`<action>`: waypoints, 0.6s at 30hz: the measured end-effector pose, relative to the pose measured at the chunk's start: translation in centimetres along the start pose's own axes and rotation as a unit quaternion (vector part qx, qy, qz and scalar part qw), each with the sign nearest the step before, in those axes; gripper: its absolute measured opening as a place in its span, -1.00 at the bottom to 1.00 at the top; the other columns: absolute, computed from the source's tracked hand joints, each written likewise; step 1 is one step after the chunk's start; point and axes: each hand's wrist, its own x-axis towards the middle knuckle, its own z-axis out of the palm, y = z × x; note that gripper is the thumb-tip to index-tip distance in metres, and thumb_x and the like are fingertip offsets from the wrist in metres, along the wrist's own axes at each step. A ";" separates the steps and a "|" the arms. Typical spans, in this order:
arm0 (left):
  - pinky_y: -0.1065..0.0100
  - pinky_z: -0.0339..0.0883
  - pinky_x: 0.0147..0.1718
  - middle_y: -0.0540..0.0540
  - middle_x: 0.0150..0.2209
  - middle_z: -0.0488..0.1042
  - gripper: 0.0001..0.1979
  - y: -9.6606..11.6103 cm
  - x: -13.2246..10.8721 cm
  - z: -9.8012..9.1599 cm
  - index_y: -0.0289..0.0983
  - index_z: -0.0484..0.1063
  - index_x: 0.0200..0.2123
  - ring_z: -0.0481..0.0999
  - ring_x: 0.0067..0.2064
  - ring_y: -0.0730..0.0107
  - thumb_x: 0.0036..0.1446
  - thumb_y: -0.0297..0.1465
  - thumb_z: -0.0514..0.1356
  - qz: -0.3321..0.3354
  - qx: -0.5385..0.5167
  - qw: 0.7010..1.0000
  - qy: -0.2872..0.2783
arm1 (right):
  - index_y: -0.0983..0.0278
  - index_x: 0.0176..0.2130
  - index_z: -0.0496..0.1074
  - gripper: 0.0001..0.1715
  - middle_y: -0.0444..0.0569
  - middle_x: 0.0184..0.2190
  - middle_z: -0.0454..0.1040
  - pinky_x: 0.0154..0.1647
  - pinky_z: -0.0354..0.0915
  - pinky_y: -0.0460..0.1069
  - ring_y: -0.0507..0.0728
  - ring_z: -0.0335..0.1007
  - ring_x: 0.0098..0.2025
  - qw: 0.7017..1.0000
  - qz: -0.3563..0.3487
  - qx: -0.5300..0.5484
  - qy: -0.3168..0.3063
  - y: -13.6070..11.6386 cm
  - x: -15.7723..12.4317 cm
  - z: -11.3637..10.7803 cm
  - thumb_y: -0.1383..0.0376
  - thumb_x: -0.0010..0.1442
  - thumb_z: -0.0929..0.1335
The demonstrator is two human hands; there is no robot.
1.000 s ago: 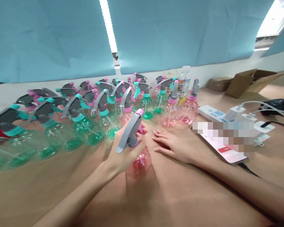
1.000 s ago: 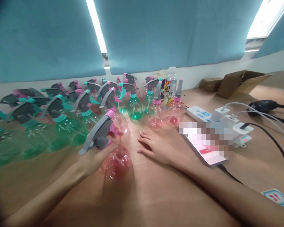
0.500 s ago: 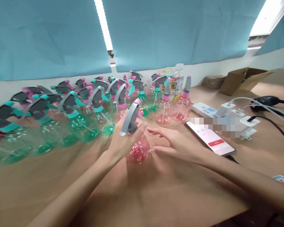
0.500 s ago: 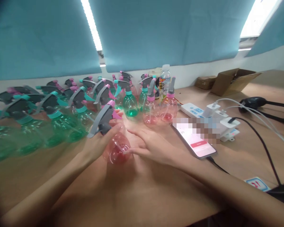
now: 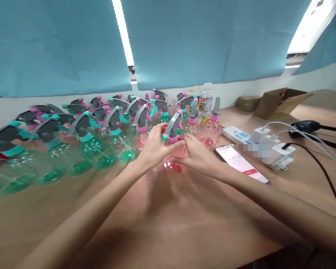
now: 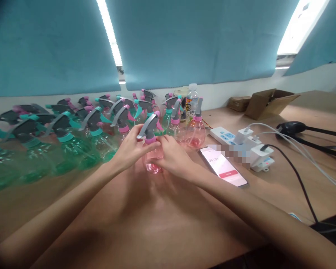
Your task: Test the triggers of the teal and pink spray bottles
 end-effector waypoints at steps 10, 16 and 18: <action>0.08 0.40 -0.03 -0.13 -0.03 0.47 -0.79 0.2 -6.1 -2.3 -0.22 0.34 -0.07 0.50 -0.03 0.18 0.22 -0.34 0.16 -0.036 0.060 0.998 0.007 | 0.34 -0.06 0.37 -0.43 0.14 -0.17 0.42 -0.01 0.32 0.26 0.37 0.34 -0.03 0.995 0.011 -0.096 0.015 2.8 4.7 1.3 0.09 0.06 0.51; 0.09 0.42 -0.09 -0.13 -0.04 0.49 -0.81 0.1 -8.1 -2.6 -0.21 0.36 -0.08 0.51 -0.08 0.18 0.24 -0.33 0.13 -0.038 0.060 0.997 -0.037 | 0.32 0.01 0.33 -0.40 0.15 -0.11 0.45 0.00 0.32 0.24 0.35 0.38 0.00 0.994 0.024 -0.104 0.023 2.6 5.9 2.0 0.21 0.05 0.53; 0.10 0.43 -0.10 -0.13 -0.06 0.49 -0.81 0.1 -8.3 -2.6 -0.21 0.36 -0.07 0.51 -0.09 0.19 0.25 -0.35 0.13 -0.039 0.062 0.996 -0.046 | 0.34 0.03 0.32 -0.37 0.18 -0.08 0.45 0.01 0.31 0.25 0.38 0.38 0.02 0.994 0.031 -0.104 0.025 2.5 6.0 2.2 0.22 0.04 0.53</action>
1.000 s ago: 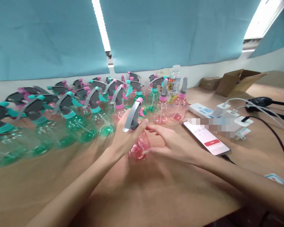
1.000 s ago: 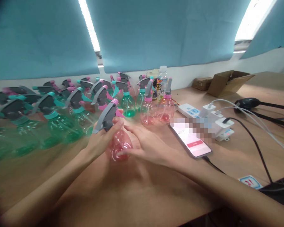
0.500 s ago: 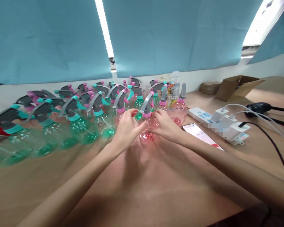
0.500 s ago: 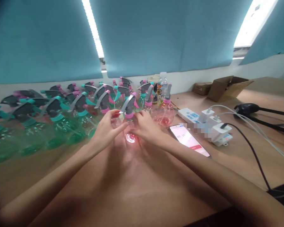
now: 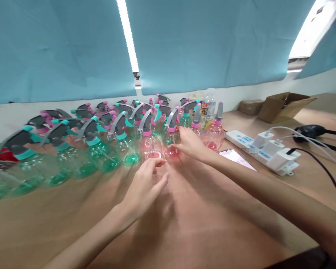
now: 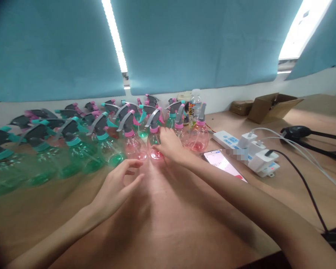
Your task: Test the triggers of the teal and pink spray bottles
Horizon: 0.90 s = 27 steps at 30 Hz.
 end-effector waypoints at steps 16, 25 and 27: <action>0.08 0.42 -0.10 -0.15 -0.06 0.50 -0.81 0.5 0.5 1.6 -0.23 0.37 -0.09 0.51 -0.07 0.15 0.25 -0.32 0.12 -0.008 -0.044 0.998 -0.037 | 0.29 -0.02 0.47 -0.57 0.13 -0.07 0.55 -0.12 0.37 0.20 0.29 0.52 -0.18 0.988 0.103 -0.001 0.114 2.8 -5.3 -6.4 0.09 0.23 0.36; 0.22 0.42 -0.15 -0.09 -0.09 0.50 -0.81 1.3 0.8 2.3 -0.23 0.37 -0.08 0.53 -0.11 0.25 0.25 -0.36 0.12 -0.024 -0.082 0.995 -0.056 | 0.35 0.12 0.35 -0.27 0.25 -0.04 0.53 -0.04 0.30 0.21 0.45 0.45 0.02 0.983 0.163 -0.014 0.081 3.3 -2.7 -4.3 -0.06 0.15 0.39; 0.23 0.42 -0.16 -0.09 -0.09 0.49 -0.81 1.2 0.8 2.4 -0.24 0.37 -0.08 0.53 -0.11 0.26 0.25 -0.34 0.12 -0.031 -0.087 0.994 -0.059 | 0.39 0.16 0.29 -0.22 0.28 -0.06 0.53 -0.05 0.30 0.22 0.47 0.44 0.02 0.981 0.178 -0.016 0.077 3.2 -2.4 -3.8 -0.02 0.13 0.42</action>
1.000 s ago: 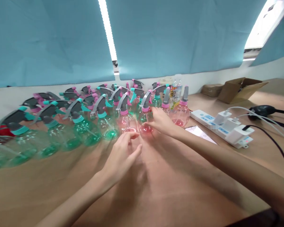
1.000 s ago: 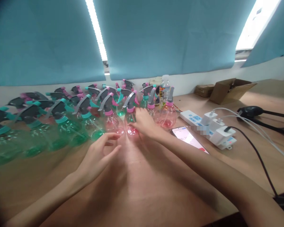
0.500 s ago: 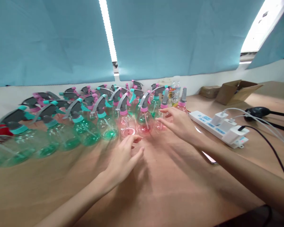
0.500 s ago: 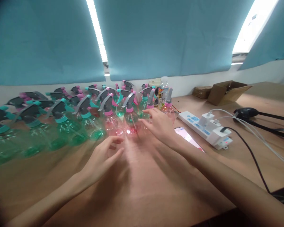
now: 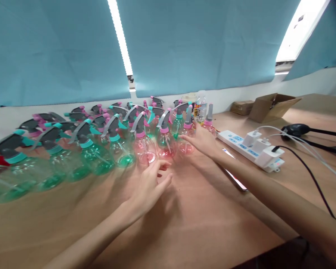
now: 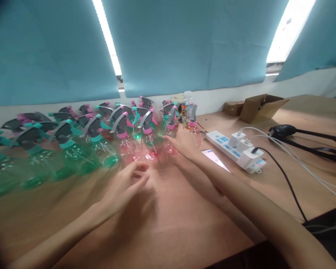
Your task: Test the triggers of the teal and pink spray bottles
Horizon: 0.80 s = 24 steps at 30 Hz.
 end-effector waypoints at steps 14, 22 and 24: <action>0.20 0.45 -0.14 -0.08 -0.05 0.48 -0.78 1.7 2.5 0.4 -0.23 0.37 -0.08 0.54 -0.12 0.28 0.23 -0.28 0.18 -0.001 -0.089 0.995 0.043 | 0.32 0.07 0.29 -0.29 0.21 -0.07 0.52 -0.23 0.33 0.19 0.45 0.47 -0.08 0.997 -0.067 -0.017 -0.020 -0.8 -4.6 -1.9 -0.09 0.14 0.37; 0.07 0.30 0.14 -0.14 0.21 0.33 -0.35 2.2 3.7 -0.8 -0.15 0.20 0.21 0.37 0.18 0.12 0.08 -0.24 0.34 0.039 -0.107 0.993 0.044 | 0.17 -0.02 0.35 -0.47 0.06 -0.15 0.48 -0.16 0.34 0.18 0.32 0.43 -0.10 0.985 -0.160 0.022 -0.057 -3.9 -9.1 -2.7 -0.10 0.17 0.35; 0.08 0.33 0.11 -0.14 0.17 0.37 -0.34 2.7 3.2 -1.3 -0.16 0.21 0.20 0.42 0.12 0.13 0.06 -0.23 0.35 0.047 -0.100 0.993 0.040 | 0.18 0.00 0.35 -0.44 0.06 -0.17 0.48 -0.15 0.34 0.19 0.32 0.42 -0.11 0.984 -0.160 0.029 -0.073 -5.1 -9.7 -2.5 -0.07 0.13 0.39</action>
